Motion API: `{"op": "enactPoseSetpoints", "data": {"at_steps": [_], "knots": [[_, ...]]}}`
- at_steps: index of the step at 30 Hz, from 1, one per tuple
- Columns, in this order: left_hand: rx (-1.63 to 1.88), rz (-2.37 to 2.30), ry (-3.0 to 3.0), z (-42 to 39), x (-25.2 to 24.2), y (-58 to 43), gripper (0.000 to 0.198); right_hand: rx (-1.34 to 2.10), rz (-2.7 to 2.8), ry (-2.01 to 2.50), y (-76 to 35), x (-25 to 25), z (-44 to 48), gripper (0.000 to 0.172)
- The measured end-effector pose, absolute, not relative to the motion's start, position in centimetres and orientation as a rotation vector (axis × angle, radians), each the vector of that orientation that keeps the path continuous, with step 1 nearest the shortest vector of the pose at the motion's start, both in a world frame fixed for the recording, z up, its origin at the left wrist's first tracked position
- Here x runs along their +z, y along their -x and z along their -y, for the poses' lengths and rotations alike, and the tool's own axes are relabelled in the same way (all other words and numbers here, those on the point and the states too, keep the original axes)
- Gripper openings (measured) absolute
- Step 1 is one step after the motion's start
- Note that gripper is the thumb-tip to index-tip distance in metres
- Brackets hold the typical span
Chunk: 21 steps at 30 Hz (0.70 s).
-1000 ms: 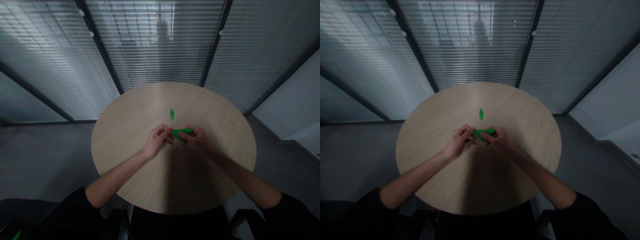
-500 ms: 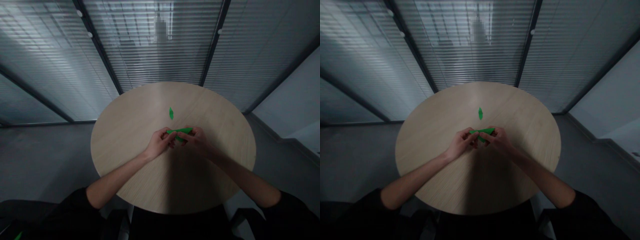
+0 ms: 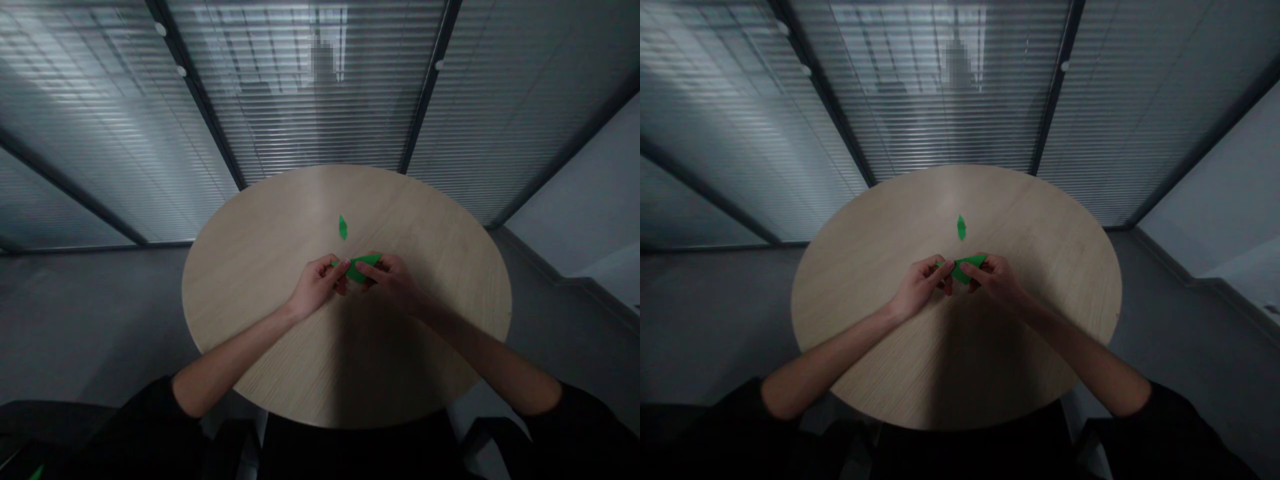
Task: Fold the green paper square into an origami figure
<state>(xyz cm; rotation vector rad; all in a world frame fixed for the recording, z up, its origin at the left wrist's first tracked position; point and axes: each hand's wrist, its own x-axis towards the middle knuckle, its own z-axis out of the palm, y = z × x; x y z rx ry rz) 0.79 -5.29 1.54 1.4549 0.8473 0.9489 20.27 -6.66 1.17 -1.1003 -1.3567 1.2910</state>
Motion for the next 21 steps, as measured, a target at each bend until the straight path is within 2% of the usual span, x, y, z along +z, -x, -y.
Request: {"op": "enactPoseSetpoints", "data": {"at_steps": [13,21], "knots": [[0.964,-0.806,-1.427,5.19,1.68,-0.81,0.045,1.243,1.384,1.09,-20.37,1.19,6.74,0.034],[0.959,-0.807,-1.525,5.58,1.64,-0.9,0.036,1.252,1.405,1.036,-20.3,1.33,7.07,0.031]]}}
